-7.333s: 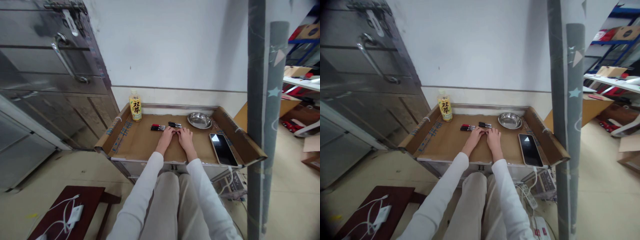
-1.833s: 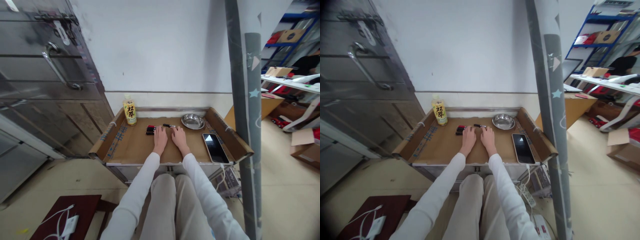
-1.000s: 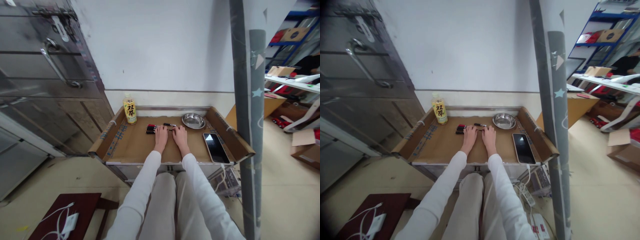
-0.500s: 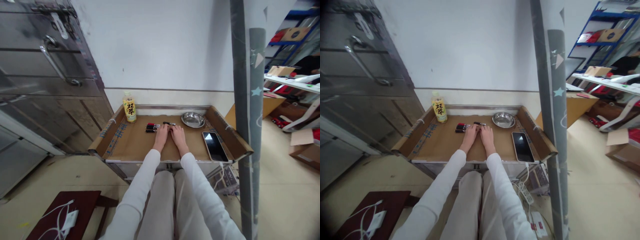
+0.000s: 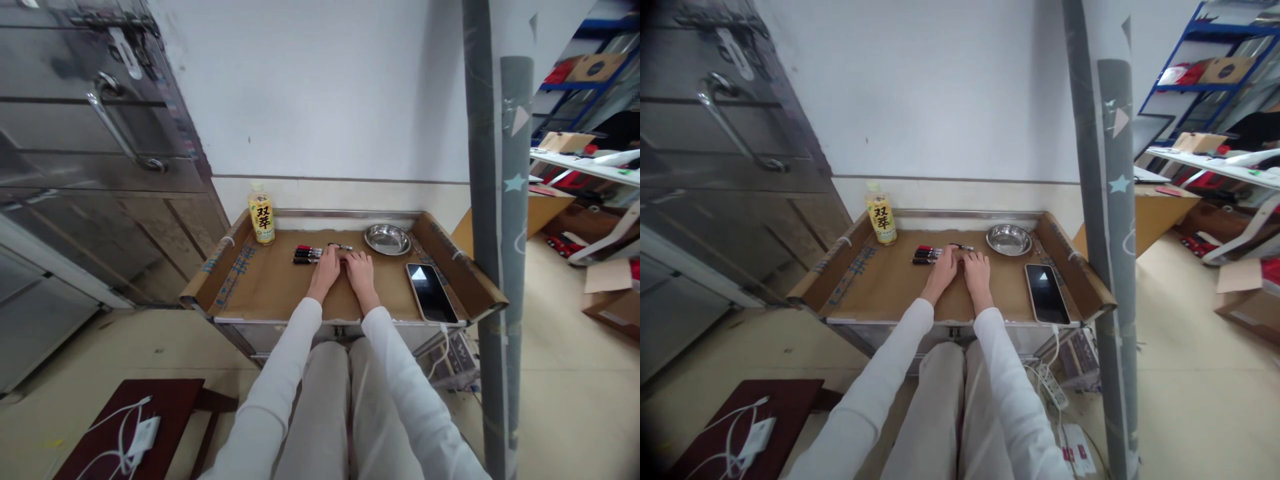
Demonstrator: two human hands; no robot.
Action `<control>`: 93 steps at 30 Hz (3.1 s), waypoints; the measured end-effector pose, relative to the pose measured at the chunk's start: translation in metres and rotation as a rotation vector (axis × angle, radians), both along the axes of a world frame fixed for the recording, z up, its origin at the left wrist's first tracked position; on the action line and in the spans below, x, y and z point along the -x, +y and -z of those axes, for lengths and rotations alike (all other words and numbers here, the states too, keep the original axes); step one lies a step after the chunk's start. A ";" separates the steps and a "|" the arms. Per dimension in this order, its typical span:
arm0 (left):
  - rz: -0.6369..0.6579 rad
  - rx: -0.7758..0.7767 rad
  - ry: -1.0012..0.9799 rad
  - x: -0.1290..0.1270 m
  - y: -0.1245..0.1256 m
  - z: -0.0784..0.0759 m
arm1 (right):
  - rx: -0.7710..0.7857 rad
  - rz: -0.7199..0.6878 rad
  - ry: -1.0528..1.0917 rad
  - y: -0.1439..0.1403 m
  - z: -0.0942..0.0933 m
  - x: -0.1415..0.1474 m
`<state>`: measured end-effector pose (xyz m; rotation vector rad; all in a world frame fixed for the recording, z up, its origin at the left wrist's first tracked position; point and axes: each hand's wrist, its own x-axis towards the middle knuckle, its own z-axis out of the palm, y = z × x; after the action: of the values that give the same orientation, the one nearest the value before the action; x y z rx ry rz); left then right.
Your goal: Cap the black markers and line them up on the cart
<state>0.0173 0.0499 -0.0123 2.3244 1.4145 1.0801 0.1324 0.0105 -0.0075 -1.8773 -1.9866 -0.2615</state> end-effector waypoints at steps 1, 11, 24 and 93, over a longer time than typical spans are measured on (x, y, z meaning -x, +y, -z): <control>-0.008 -0.001 0.026 -0.001 0.000 0.000 | -0.015 0.019 0.011 -0.001 -0.001 0.000; 0.017 -0.063 0.314 -0.009 0.007 0.004 | -0.207 0.118 0.178 -0.010 -0.004 -0.001; 0.129 -0.102 0.347 0.018 -0.028 -0.007 | -0.299 -0.013 0.238 -0.016 -0.003 -0.002; 0.059 0.007 0.184 0.036 -0.044 -0.003 | -0.031 -0.180 0.262 -0.011 0.022 0.002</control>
<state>-0.0189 0.0061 -0.0091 2.4984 1.3973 0.8636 0.1306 -0.0004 -0.0297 -1.6079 -1.9413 0.0046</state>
